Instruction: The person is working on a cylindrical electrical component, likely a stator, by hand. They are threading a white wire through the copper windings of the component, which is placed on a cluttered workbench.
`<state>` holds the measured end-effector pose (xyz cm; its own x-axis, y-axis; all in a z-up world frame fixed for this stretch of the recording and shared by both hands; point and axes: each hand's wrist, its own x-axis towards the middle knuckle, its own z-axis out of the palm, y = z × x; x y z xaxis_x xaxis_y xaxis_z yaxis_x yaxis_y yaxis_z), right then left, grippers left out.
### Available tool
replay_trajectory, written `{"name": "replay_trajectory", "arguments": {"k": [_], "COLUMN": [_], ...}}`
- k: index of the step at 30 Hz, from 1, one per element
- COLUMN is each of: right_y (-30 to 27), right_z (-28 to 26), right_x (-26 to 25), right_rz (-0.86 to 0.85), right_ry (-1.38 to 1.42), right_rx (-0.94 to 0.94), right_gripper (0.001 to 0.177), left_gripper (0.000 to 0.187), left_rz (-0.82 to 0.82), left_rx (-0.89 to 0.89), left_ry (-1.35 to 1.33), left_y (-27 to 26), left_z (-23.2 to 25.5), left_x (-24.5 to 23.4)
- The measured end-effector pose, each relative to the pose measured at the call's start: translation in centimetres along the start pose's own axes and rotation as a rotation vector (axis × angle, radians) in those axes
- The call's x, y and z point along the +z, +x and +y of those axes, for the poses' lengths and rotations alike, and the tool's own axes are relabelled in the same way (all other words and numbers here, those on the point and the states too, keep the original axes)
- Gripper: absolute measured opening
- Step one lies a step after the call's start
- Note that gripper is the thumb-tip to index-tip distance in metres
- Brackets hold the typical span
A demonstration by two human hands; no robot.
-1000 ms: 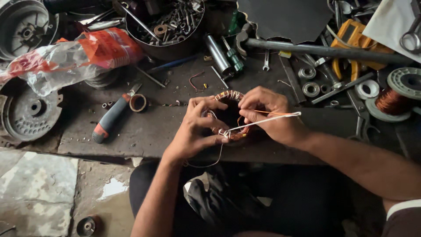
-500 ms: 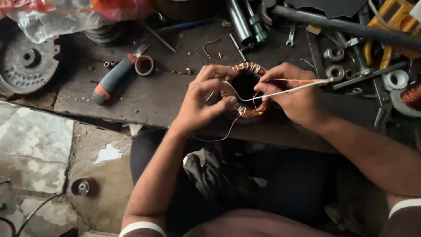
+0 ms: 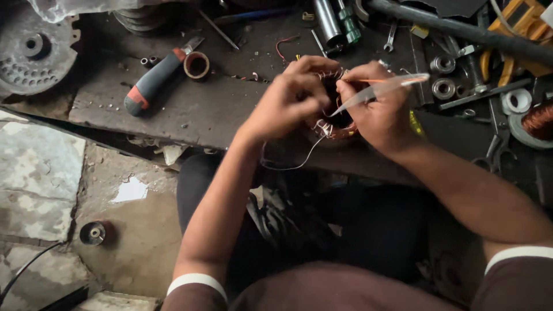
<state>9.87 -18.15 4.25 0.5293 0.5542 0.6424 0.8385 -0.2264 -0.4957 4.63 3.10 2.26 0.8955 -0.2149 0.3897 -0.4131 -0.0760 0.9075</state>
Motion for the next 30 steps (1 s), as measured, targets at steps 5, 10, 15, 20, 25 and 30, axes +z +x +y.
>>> {"name": "replay_trajectory", "arguments": {"k": [5, 10, 15, 20, 25, 30], "right_y": [-0.7, -1.4, -1.8, -1.7, -1.7, -1.8], "right_z": [0.7, 0.3, 0.2, 1.0, 0.9, 0.4], "right_x": [-0.6, -0.3, -0.2, -0.4, -0.6, -0.5], "right_rz": [-0.035, -0.006, -0.041, -0.042, -0.070, -0.070], "right_ry": [0.067, 0.019, 0.113, 0.125, 0.116, 0.191], "right_rx": [0.012, -0.027, 0.080, 0.074, 0.040, 0.079], "right_gripper": [0.013, 0.017, 0.016, 0.013, 0.014, 0.013], "left_gripper": [0.030, 0.040, 0.027, 0.014, 0.017, 0.021], "left_rz": [0.071, 0.012, -0.006, 0.021, 0.278, 0.453], "left_rx": [0.002, 0.200, 0.186, 0.191, 0.021, -0.040], "left_ry": [0.100, 0.377, 0.374, 0.225, -0.022, -0.065], "left_y": [-1.0, -1.6, -1.6, -2.0, -1.8, -1.7], "left_z": [-0.3, 0.1, 0.3, -0.3, -1.5, -1.9], "left_x": [-0.1, 0.7, 1.1, 0.9, 0.7, 0.7]}}
